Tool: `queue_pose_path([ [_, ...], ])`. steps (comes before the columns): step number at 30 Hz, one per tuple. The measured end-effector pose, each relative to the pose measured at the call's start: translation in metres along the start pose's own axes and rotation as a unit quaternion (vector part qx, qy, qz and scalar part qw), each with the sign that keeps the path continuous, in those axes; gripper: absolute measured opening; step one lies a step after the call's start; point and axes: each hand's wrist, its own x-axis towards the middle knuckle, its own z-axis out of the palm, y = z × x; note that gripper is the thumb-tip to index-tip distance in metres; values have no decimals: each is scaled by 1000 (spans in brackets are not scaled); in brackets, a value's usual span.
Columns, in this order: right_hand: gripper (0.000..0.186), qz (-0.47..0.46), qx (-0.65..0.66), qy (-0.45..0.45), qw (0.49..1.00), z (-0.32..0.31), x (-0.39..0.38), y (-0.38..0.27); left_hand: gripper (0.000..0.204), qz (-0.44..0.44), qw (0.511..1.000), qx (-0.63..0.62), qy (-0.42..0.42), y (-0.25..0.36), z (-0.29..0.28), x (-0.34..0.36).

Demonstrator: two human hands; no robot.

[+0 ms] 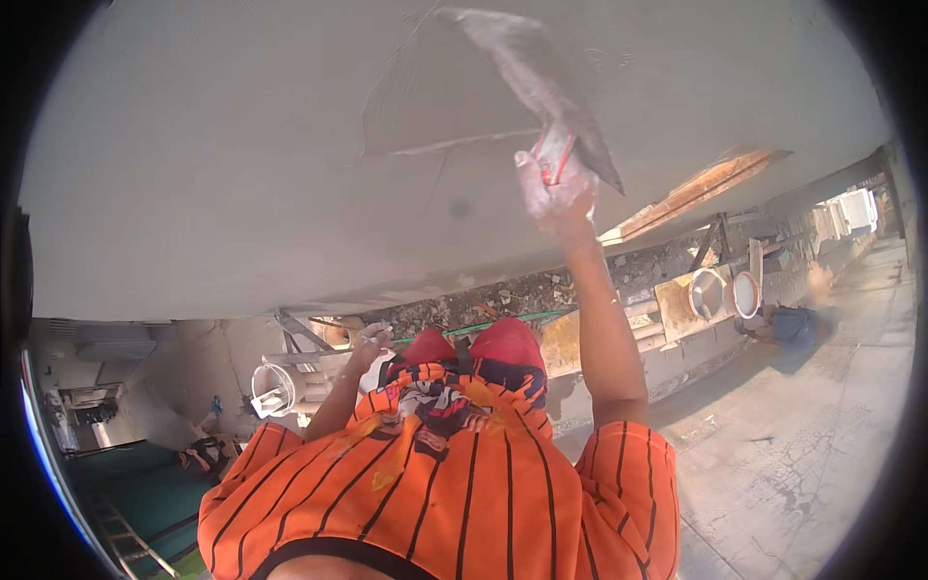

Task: The person applies plaster to a wall using a trowel and a hawk, smoothing the surface with consistent strokes. They periodically scoop more plaster from a bucket and continue spreading it across the wall area.

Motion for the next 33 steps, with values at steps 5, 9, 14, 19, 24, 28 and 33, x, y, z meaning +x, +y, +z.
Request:
queue_pose_path([
  [5,29,-109,-248,-177,946,159,-106,86,35,18,994,107,-7,47,-29,5],
  [9,30,-121,-213,-76,967,158,-80,85,30,-16,996,61,62,26,-77,-16],
  [14,21,-49,-176,14,983,39,25,65,24,-105,985,84,111,-32,-111,-20],
  [19,23,27,-47,150,987,-85,103,61,26,-177,975,60,116,-47,-77,0],
  [24,25,52,18,259,964,-141,129,67,28,-101,992,70,43,-25,-15,33],
  [28,24,58,117,145,981,-118,117,1,30,1,1000,20,-19,19,49,52],
  [33,29,-58,27,130,989,-60,126,-32,29,28,995,68,-63,45,52,57],
])
